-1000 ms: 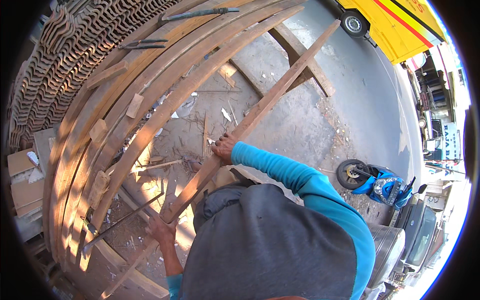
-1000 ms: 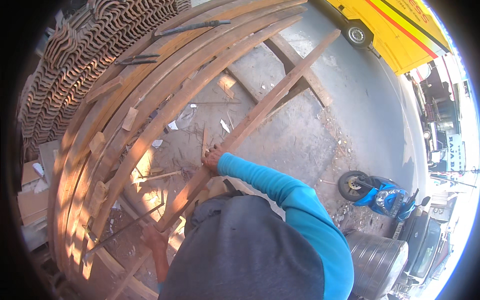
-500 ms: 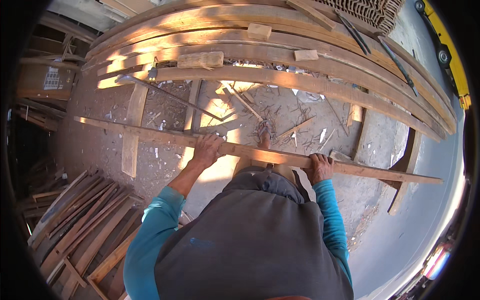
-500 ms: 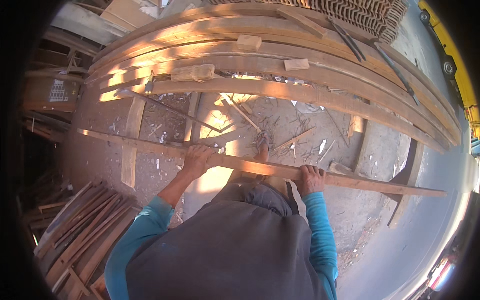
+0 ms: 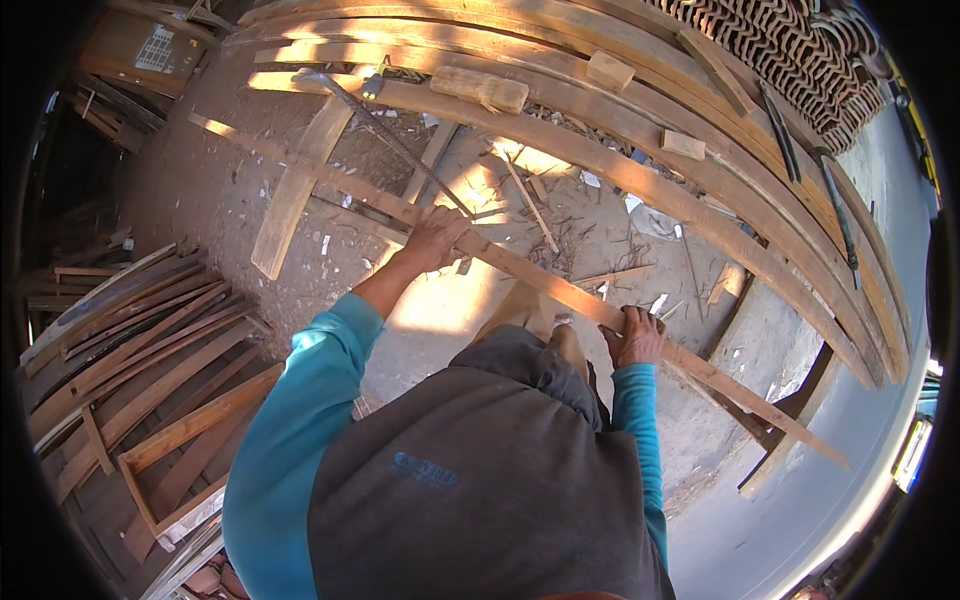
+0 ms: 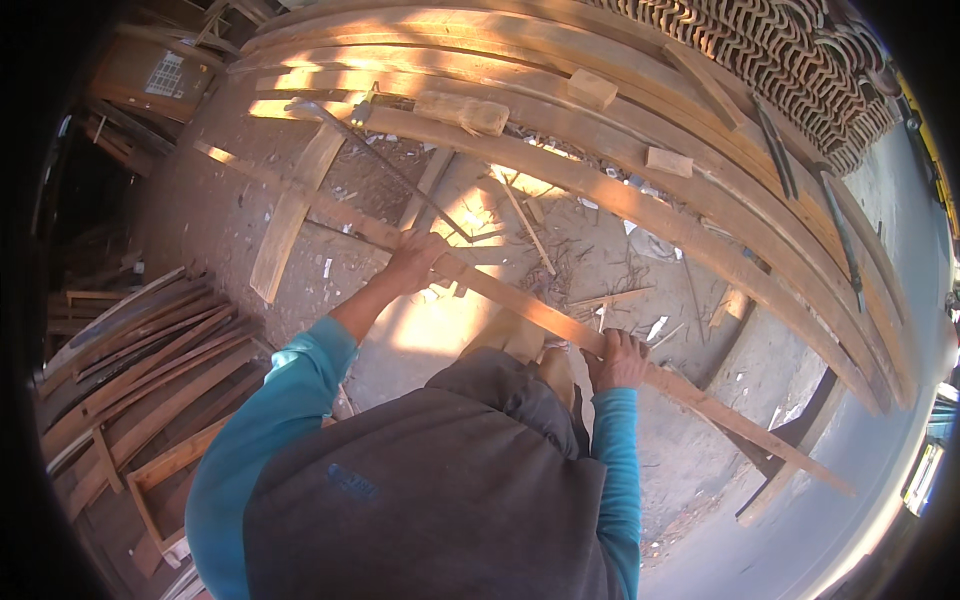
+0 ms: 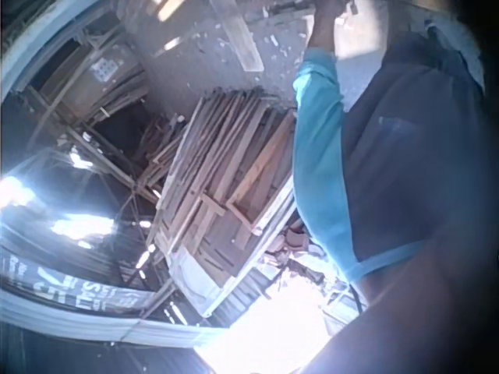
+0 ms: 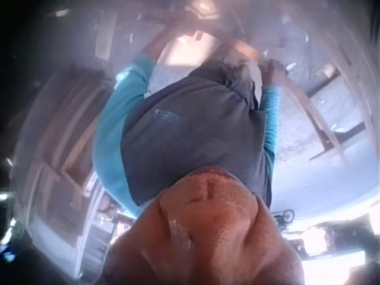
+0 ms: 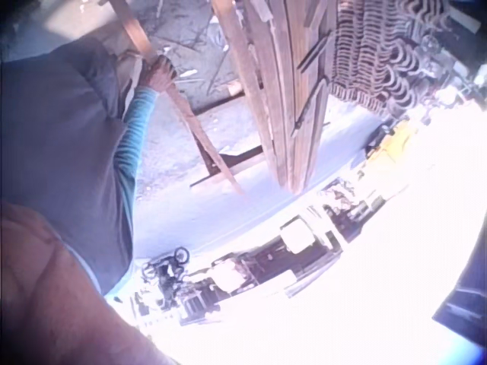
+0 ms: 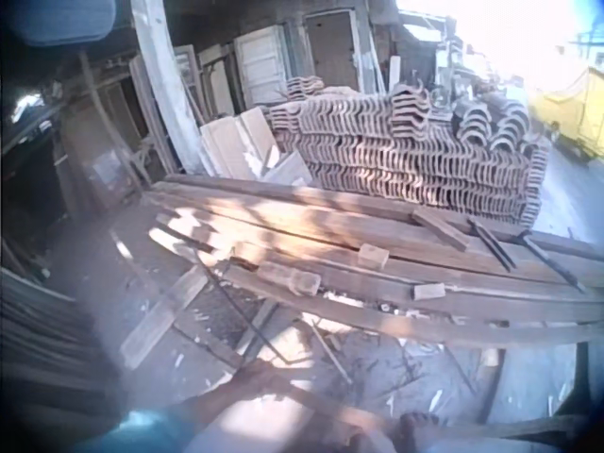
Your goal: The person removes nails from wooden planks using pincers and a claw hammer.
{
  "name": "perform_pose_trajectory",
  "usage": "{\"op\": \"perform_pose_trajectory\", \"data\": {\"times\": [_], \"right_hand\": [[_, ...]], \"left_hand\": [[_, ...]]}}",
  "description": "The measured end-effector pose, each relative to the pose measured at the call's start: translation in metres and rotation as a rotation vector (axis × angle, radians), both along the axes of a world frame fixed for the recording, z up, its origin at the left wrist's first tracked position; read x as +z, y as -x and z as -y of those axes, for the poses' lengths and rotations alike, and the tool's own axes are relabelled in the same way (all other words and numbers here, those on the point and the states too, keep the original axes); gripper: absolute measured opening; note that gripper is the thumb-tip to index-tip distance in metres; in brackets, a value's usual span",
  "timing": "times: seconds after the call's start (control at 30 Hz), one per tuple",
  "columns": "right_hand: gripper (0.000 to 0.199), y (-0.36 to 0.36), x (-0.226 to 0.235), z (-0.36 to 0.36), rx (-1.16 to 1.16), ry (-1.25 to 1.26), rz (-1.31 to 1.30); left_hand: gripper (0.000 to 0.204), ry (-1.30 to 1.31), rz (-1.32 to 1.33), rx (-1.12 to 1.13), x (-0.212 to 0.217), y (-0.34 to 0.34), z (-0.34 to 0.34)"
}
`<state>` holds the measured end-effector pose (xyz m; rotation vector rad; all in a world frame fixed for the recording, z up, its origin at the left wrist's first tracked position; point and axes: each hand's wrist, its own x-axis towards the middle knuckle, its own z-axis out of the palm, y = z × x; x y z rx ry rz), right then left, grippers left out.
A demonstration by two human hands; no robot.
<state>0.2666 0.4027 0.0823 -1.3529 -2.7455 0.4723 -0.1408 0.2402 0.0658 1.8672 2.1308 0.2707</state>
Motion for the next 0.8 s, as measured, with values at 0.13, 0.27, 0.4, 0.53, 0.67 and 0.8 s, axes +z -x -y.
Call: {"op": "perform_pose_trajectory", "data": {"times": [0.13, 0.27, 0.4, 0.53, 0.67, 0.8], "right_hand": [[0.052, 0.001, 0.001, 0.008, -0.03, 0.0, -0.012], [0.05, 0.007, 0.004, 0.003, -0.006, 0.1, 0.028], [0.061, 0.013, 0.012, 0.004, -0.096, 0.18, 0.102], [0.076, 0.023, 0.031, -0.023, -0.087, 0.461, 0.26], [0.082, 0.029, -0.004, -0.068, -0.17, 0.692, -0.006], [0.07, 0.063, 0.029, -0.095, -0.303, 0.52, -0.16]], "left_hand": [[0.053, 0.057, -0.004, 0.025, 0.0, -0.001, 0.0], [0.052, 0.082, -0.038, 0.019, 0.016, -0.004, 0.006], [0.049, 0.059, 0.001, 0.002, 0.024, -0.005, 0.0], [0.042, -0.053, 0.066, -0.043, 0.015, -0.003, -0.011], [0.039, -0.06, 0.044, -0.041, 0.007, -0.003, -0.02], [0.039, -0.085, 0.052, -0.046, 0.027, -0.003, -0.018]]}}
